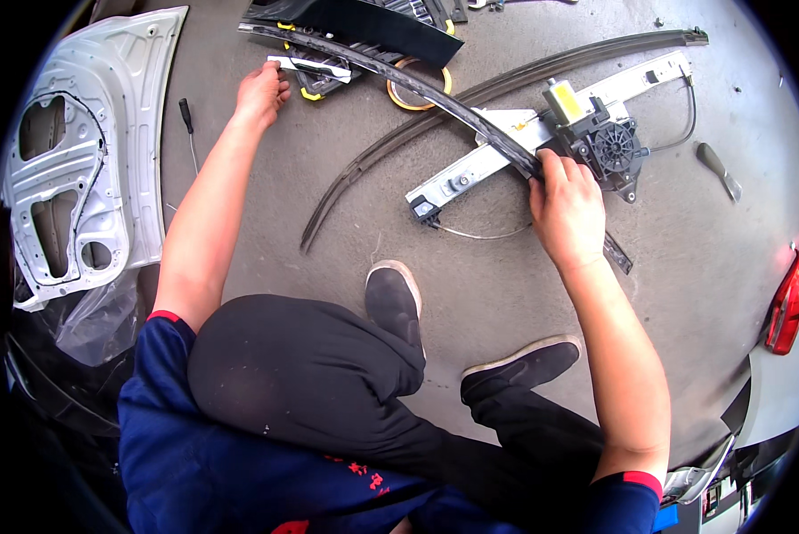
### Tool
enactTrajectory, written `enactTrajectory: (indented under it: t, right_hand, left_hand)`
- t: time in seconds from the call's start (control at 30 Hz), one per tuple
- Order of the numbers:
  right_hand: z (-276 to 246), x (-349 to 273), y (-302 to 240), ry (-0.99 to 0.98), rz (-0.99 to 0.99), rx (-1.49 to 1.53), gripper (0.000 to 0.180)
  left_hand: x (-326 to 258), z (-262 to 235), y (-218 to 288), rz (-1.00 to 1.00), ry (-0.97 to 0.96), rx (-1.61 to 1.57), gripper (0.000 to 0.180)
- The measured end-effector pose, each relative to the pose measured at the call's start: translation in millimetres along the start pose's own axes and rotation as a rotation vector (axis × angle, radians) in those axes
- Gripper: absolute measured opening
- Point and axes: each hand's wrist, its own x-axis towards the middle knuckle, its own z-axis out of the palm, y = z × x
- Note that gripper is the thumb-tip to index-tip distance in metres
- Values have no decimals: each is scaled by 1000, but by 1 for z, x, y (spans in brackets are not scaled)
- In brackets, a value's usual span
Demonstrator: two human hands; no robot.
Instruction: The person sits on the floor and assembles a car door weatherstrip. They manipulate a small black plastic clip, insert it into a metal channel, and then attach a long black rubber seal to the metal frame. The person works with their hands to align and press the components together.
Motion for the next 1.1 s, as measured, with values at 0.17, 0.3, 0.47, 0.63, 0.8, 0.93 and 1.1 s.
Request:
enactTrajectory:
  t: [0.17,0.3,0.47,0.63,0.8,0.93,1.1]
  right_hand:
    - [-8,8,-1,-40,-38,-38,36]
    - [-41,22,-13,63,-102,38,34]
    - [-86,52,-63,-157,-238,456,24]
    - [-115,65,-140,-288,-440,730,31]
    - [-125,48,-187,-355,-492,683,29]
    - [-122,28,-215,-447,-557,720,24]
    - [-120,13,-236,-519,-412,731,20]
  left_hand:
    - [2,-9,9,22,-30,-108,29]
    - [-49,-19,31,90,-183,-328,31]
    - [-153,-51,77,148,-338,-329,29]
    - [-249,-93,96,96,-470,-364,29]
    - [-315,-120,88,36,-385,-463,28]
    - [-353,-138,69,-22,-334,-614,29]
    - [-376,-146,40,36,-355,-754,42]
